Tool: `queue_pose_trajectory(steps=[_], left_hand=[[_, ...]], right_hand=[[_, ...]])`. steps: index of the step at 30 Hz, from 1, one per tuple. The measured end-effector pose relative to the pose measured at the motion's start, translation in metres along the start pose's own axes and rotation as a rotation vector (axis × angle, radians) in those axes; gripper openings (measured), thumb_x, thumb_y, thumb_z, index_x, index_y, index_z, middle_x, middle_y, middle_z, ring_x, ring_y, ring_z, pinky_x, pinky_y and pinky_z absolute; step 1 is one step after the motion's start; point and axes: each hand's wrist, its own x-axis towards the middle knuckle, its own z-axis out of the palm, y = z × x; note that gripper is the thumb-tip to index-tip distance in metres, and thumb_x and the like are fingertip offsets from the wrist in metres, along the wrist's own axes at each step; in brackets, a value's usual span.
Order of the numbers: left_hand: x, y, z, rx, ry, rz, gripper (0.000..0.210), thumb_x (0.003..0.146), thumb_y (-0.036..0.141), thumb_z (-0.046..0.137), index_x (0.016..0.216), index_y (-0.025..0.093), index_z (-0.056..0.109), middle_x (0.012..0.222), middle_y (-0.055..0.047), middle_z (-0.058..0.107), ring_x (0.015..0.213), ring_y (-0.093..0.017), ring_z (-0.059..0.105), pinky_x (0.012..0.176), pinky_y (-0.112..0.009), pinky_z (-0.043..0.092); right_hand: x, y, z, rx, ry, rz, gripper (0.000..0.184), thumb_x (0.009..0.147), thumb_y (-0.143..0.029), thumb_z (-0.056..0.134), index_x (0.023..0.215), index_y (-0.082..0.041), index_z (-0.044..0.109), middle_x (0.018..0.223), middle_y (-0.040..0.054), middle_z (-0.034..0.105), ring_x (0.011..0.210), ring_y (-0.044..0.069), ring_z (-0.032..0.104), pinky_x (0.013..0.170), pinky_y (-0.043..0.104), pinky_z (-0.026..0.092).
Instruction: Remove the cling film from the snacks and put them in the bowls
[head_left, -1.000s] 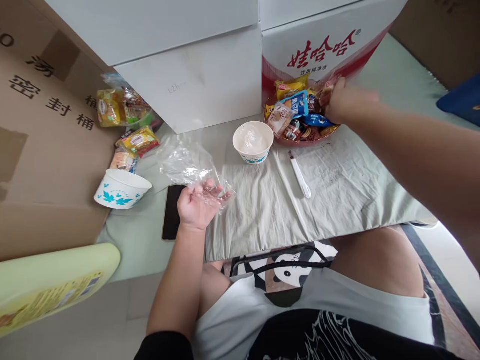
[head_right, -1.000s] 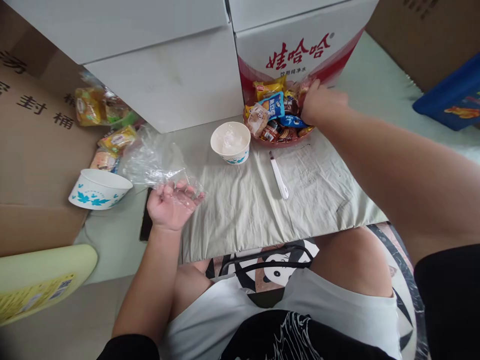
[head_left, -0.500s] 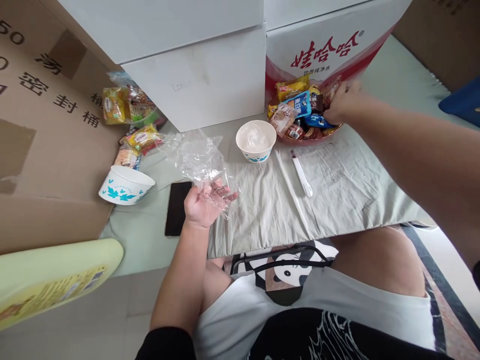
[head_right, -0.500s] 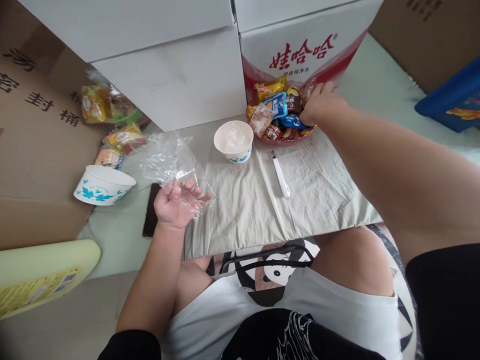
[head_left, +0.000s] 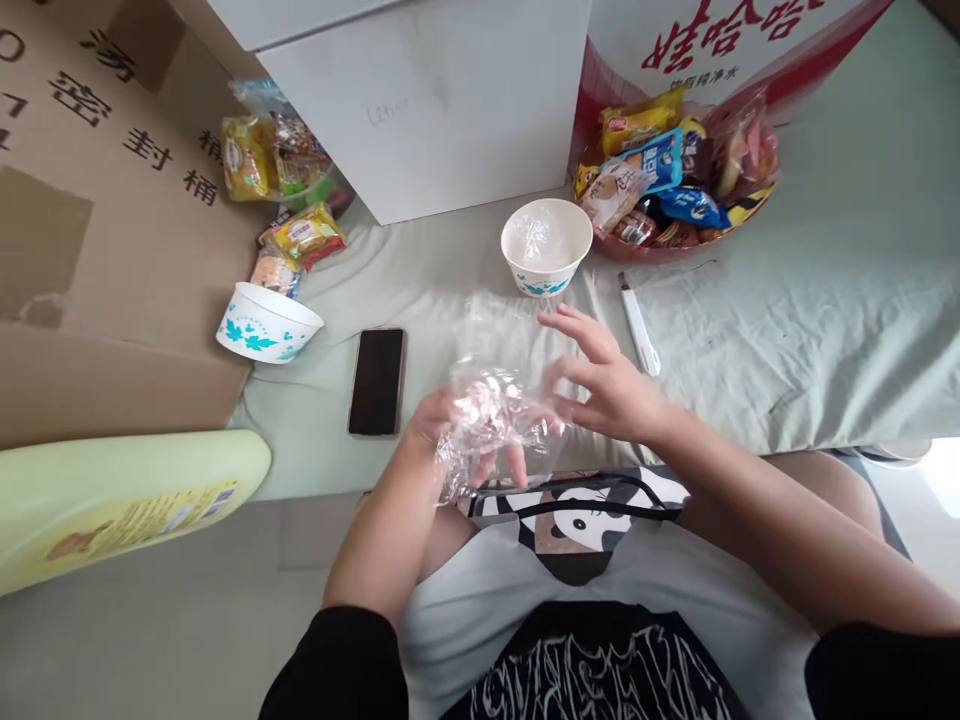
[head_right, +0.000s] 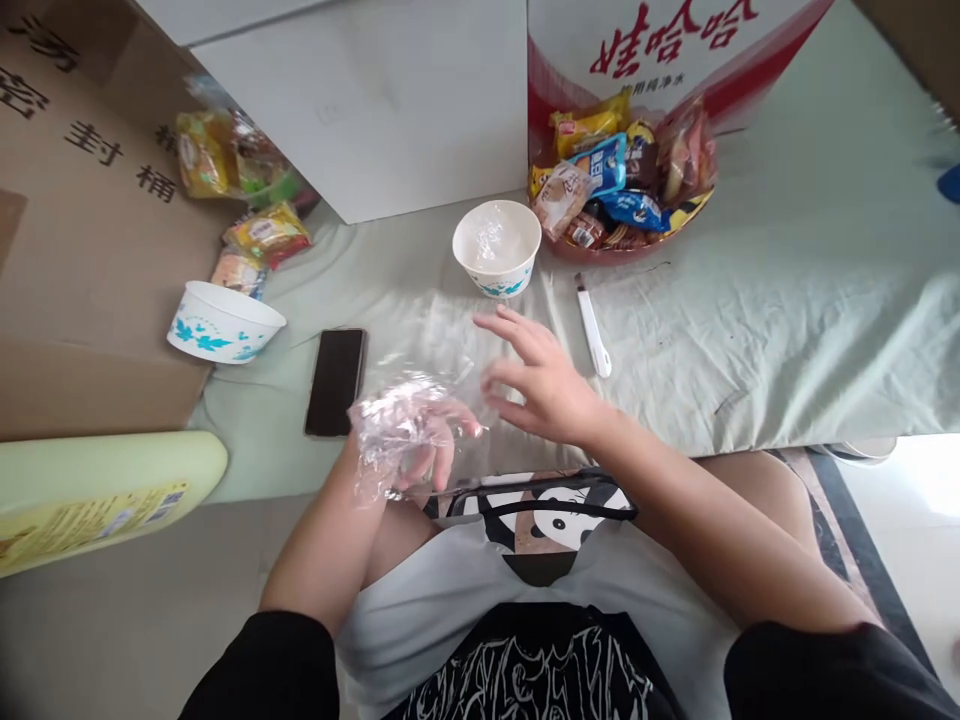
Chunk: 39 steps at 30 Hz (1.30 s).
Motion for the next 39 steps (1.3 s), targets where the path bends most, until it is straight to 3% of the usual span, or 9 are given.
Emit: queue_pose_trajectory(steps=[4,8,11,17,21,26,33,36,39], left_hand=[[0.001,0.007,-0.010,-0.109,0.254,0.240,0.047,0.080,0.064,0.058,0.067,0.019,0.057,0.080,-0.021,0.077,0.050,-0.031,0.071,0.027,-0.028,0.032],[-0.009,0.024,-0.023,-0.258,0.484,0.555,0.032,0.087,0.036,0.061,0.065,0.019,0.046,0.078,-0.009,0.078,0.044,-0.016,0.066,0.030,-0.018,0.026],[-0.012,0.027,-0.031,-0.287,0.574,0.662,0.017,0.082,0.031,0.071,0.079,0.020,0.059,0.075,-0.004,0.076,0.049,-0.014,0.067,0.038,-0.018,0.039],[0.009,0.013,-0.024,0.009,0.404,0.708,0.046,0.062,0.028,0.094,0.102,0.019,0.073,0.091,-0.010,0.080,0.101,-0.027,0.078,0.089,-0.033,0.058],[0.017,0.016,-0.016,-0.096,0.422,0.831,0.019,0.071,0.025,0.082,0.070,0.019,0.065,0.076,-0.004,0.073,0.093,-0.023,0.076,0.083,-0.032,0.060],[0.003,0.020,-0.018,-0.442,0.484,0.802,0.039,0.086,0.043,0.061,0.064,0.019,0.040,0.122,-0.007,0.073,0.120,-0.037,0.070,0.056,-0.030,0.056],[0.010,-0.003,-0.021,-0.487,0.513,0.757,0.059,0.078,0.059,0.072,0.063,0.019,0.030,0.126,-0.006,0.074,0.108,-0.035,0.074,0.031,-0.016,0.021],[0.011,-0.006,-0.028,-0.457,0.431,0.650,0.056,0.081,0.059,0.067,0.061,0.020,0.032,0.113,-0.012,0.078,0.088,-0.031,0.077,0.029,-0.018,0.020],[0.000,0.003,-0.038,-0.401,0.341,0.606,0.043,0.087,0.048,0.057,0.060,0.021,0.037,0.091,-0.015,0.080,0.051,-0.020,0.066,0.028,-0.021,0.018]], right_hand=[[-0.016,0.008,-0.005,-0.034,0.128,0.016,0.019,0.086,-0.022,0.065,0.072,-0.026,0.052,0.103,0.0022,0.077,0.113,0.029,0.071,0.110,0.056,0.048],[-0.026,0.008,-0.015,-0.048,0.235,0.047,0.021,0.080,-0.013,0.065,0.074,-0.028,0.051,0.079,-0.0023,0.072,0.067,0.019,0.067,0.082,0.042,0.058],[-0.027,0.005,-0.014,-0.062,0.323,0.177,0.017,0.079,-0.015,0.065,0.081,-0.029,0.057,0.084,0.0014,0.072,0.071,0.020,0.067,0.064,0.036,0.053],[-0.017,0.005,-0.010,0.217,0.448,0.594,0.011,0.088,-0.025,0.064,0.097,-0.027,0.057,0.086,-0.0015,0.062,0.056,0.012,0.054,0.054,0.029,0.045],[-0.018,0.008,-0.010,0.473,0.306,0.442,0.052,0.085,-0.035,0.076,0.129,-0.032,0.049,0.113,0.0020,0.062,0.062,0.011,0.055,0.057,0.030,0.050],[-0.029,0.018,-0.005,0.285,0.176,0.209,0.086,0.083,-0.040,0.079,0.154,-0.034,0.030,0.134,0.0108,0.063,0.111,0.029,0.067,0.097,0.051,0.057],[-0.022,0.016,0.009,0.107,0.064,0.117,0.040,0.087,-0.036,0.074,0.124,-0.028,0.062,0.144,0.0110,0.065,0.145,0.036,0.051,0.115,0.059,0.045],[-0.017,0.010,0.006,0.072,0.182,0.079,0.004,0.092,-0.026,0.066,0.091,-0.028,0.063,0.118,0.0052,0.078,0.136,0.033,0.062,0.111,0.057,0.047],[-0.016,0.008,-0.004,0.032,0.416,0.119,0.012,0.090,-0.019,0.063,0.087,-0.030,0.060,0.085,-0.0004,0.077,0.114,0.030,0.075,0.111,0.057,0.047]])
